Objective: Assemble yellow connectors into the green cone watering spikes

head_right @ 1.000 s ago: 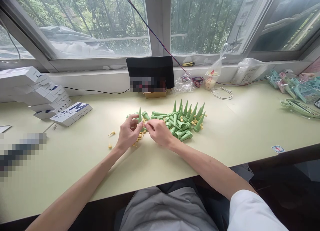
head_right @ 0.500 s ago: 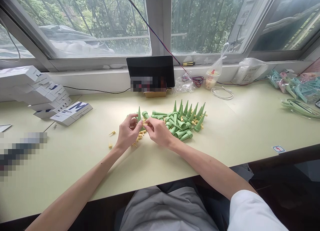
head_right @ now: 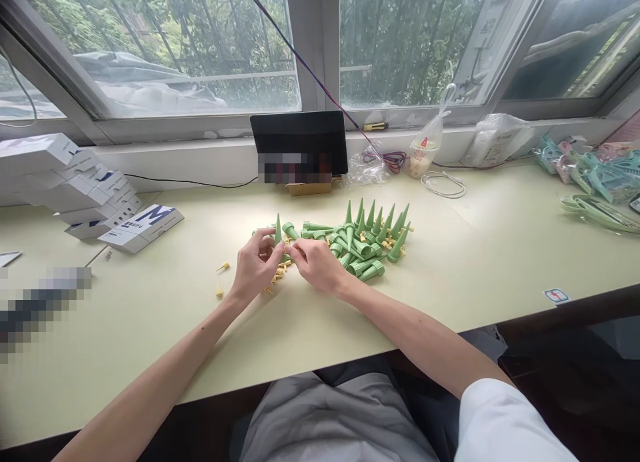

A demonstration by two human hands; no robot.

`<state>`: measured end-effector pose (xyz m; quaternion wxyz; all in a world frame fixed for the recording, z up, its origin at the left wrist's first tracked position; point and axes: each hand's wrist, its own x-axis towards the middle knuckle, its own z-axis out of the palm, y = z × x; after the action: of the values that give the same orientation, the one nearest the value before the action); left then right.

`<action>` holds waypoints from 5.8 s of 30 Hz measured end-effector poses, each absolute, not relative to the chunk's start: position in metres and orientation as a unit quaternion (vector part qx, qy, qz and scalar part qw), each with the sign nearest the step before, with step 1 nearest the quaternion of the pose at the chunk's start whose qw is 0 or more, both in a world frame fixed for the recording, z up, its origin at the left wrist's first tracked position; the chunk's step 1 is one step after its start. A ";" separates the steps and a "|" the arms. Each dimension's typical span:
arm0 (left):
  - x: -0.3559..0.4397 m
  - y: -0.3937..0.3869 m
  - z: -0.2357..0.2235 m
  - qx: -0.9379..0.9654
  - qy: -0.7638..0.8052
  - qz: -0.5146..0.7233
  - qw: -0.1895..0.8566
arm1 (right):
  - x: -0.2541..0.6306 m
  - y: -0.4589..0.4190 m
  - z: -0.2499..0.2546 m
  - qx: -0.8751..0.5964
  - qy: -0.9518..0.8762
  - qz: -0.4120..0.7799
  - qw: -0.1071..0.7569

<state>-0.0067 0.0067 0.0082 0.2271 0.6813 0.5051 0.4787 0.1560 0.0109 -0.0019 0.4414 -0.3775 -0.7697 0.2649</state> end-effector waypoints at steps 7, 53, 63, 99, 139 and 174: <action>-0.006 0.006 0.009 0.680 0.507 0.481 0.221 | 0.155 0.011 -0.004 -0.365 -0.775 0.245 0.455; -0.006 0.007 0.008 0.678 0.517 0.467 0.235 | 0.155 0.011 -0.003 -0.364 -0.780 0.251 0.443; -0.007 0.007 0.009 0.660 0.511 0.480 0.270 | 0.156 0.012 -0.005 -0.359 -0.778 0.256 0.448; -0.008 0.008 0.019 0.508 0.464 0.517 0.509 | 0.155 0.012 -0.004 -0.349 -0.767 0.304 0.444; -0.004 0.003 0.025 0.516 0.463 0.526 0.492 | 0.156 0.010 0.003 -0.377 -0.759 0.335 0.412; -0.004 0.004 0.021 0.484 0.488 0.517 0.510 | 0.156 0.012 0.000 -0.376 -0.772 0.300 0.416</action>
<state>-0.0042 0.0044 0.0214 0.5105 0.4845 0.4877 0.5165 0.1557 0.0118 -0.0001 0.4156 -0.3761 -0.7719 0.2999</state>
